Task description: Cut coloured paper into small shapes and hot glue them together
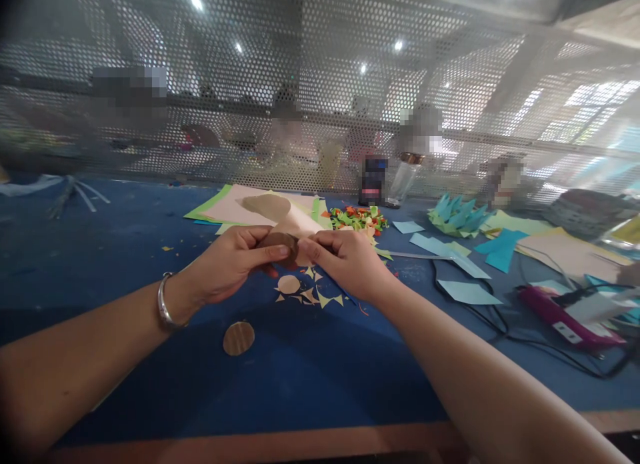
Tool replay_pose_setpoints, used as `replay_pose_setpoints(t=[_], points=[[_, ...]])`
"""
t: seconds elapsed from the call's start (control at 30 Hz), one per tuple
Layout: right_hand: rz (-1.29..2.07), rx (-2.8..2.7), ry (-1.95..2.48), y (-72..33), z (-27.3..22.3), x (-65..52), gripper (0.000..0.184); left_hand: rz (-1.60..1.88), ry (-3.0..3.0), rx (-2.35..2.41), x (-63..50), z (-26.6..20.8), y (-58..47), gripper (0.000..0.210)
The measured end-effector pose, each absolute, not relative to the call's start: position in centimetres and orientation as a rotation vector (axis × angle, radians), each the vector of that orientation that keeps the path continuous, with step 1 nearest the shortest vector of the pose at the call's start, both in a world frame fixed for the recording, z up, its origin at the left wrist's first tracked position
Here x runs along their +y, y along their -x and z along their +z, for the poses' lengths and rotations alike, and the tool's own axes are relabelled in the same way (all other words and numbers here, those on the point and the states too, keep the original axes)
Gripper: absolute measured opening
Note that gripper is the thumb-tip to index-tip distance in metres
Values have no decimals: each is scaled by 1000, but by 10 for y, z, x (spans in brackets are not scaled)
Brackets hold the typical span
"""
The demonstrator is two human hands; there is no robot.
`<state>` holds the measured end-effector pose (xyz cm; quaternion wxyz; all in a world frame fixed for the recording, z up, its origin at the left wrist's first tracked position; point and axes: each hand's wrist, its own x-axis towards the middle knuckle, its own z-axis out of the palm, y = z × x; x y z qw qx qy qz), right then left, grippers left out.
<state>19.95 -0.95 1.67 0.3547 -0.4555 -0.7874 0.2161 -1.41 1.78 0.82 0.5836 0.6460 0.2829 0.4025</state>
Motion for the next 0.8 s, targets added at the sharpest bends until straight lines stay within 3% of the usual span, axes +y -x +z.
replay_pose_setpoints(t=[0.8], points=[[481,-2049,1201,-200,16,-9,48,940,-1468,709,18,8,16,19]])
